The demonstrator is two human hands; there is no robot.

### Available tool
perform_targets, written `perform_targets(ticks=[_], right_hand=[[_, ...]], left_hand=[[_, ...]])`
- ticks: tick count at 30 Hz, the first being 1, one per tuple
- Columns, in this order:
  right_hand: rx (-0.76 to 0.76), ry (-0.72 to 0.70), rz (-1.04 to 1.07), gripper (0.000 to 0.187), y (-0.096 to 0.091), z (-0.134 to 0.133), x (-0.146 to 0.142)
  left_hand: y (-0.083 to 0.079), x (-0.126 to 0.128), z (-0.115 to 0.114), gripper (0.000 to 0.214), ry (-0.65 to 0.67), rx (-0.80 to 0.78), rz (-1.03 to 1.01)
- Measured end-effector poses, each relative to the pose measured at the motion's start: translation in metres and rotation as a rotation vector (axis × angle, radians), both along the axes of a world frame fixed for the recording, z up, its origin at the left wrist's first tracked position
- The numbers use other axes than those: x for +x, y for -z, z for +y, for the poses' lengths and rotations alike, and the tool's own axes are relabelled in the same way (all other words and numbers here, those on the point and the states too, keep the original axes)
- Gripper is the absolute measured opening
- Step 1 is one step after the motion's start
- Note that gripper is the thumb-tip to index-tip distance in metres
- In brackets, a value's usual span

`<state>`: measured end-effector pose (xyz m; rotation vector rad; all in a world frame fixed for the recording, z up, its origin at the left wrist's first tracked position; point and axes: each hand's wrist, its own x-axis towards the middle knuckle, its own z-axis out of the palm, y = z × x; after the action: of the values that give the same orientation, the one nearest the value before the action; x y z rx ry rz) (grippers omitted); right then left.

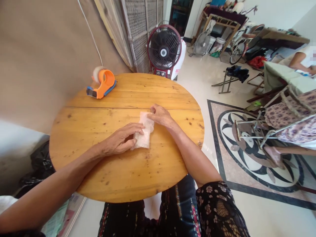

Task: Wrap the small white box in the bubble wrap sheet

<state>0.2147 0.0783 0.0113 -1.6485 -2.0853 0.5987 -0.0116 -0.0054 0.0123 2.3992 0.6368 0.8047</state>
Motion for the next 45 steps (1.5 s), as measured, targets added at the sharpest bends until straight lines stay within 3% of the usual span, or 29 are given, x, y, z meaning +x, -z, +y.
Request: perform_targets(ticks=[7,12,16,23,36,45], right_hand=[[0.092,-0.115,0.044,0.041,-0.011,-0.006,-0.009],[0.083,-0.139,-0.026,0.017,-0.013,-0.009,-0.014],[0.067,-0.156,-0.034,0.013,-0.012,-0.006,-0.011],[0.033,-0.113,-0.068,0.012,-0.004,0.002,-0.009],[0.051,-0.159,-0.023,0.012,-0.004,0.004,-0.001],[0.079,-0.111,-0.132,0.011,-0.002,-0.002,-0.007]], left_hand=[[0.0,0.0,0.0,0.037,0.003,0.036,0.0],[0.0,0.0,0.0,0.036,-0.006,0.047,-0.004],[0.001,0.0,0.0,0.038,-0.005,0.046,0.0],[0.002,-0.001,-0.001,0.037,-0.03,0.021,0.021],[-0.003,0.0,-0.004,0.036,-0.061,-0.076,0.036],[-0.002,0.0,-0.005,0.037,-0.079,-0.017,0.069]])
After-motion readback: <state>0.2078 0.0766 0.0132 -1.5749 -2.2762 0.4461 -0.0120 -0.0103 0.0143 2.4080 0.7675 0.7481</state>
